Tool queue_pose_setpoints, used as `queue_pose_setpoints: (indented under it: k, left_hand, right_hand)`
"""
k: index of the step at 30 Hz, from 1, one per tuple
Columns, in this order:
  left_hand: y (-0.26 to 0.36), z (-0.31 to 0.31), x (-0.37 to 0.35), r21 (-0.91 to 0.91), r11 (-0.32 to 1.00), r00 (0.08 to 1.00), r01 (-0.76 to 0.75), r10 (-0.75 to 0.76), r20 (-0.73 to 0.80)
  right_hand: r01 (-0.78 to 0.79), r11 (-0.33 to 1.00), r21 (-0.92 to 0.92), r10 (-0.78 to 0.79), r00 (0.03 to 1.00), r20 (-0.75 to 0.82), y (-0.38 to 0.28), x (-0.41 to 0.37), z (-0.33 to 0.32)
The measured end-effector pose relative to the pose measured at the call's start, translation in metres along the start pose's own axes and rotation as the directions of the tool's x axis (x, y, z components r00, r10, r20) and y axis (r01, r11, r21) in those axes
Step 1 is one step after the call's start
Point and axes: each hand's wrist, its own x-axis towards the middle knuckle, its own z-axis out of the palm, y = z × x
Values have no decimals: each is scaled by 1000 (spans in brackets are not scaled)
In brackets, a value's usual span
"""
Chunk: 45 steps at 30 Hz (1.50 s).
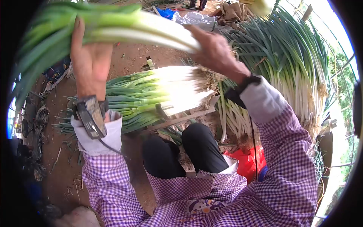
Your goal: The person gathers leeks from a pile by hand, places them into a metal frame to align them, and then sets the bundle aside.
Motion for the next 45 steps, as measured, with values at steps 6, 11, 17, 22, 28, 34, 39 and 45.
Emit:
queue_pose_setpoints:
  k: [6,11,17,22,28,34,39,45]
  left_hand:
    - [-74,-151,-84,-234,968,881,95,-191,-433]
    - [-156,-219,-146,-375,882,591,285,-470,-656]
    - [-144,-204,-140,-415,810,442,414,-577,-687]
    - [-115,-175,-163,-268,777,482,569,-580,-656]
    - [-90,-118,-176,909,280,951,308,-134,-280]
    - [-65,-189,-143,670,-609,904,-425,-324,279]
    - [-44,-236,-114,506,-687,846,-521,-492,204]
    - [-57,-253,-81,671,-576,842,-467,-522,137]
  right_hand:
    - [181,980,87,-196,955,220,71,-1,152]
    - [158,979,131,-197,903,383,128,-95,243]
    - [-1,993,119,-57,871,488,120,-97,210]
    - [-41,996,76,-5,853,522,116,-106,203]
    - [-58,980,191,-70,797,600,123,-107,193]
    - [-138,961,240,-4,859,512,120,-114,204]
    - [-126,969,213,16,892,452,116,-120,209]
    - [-42,981,191,-33,928,370,119,-128,217]
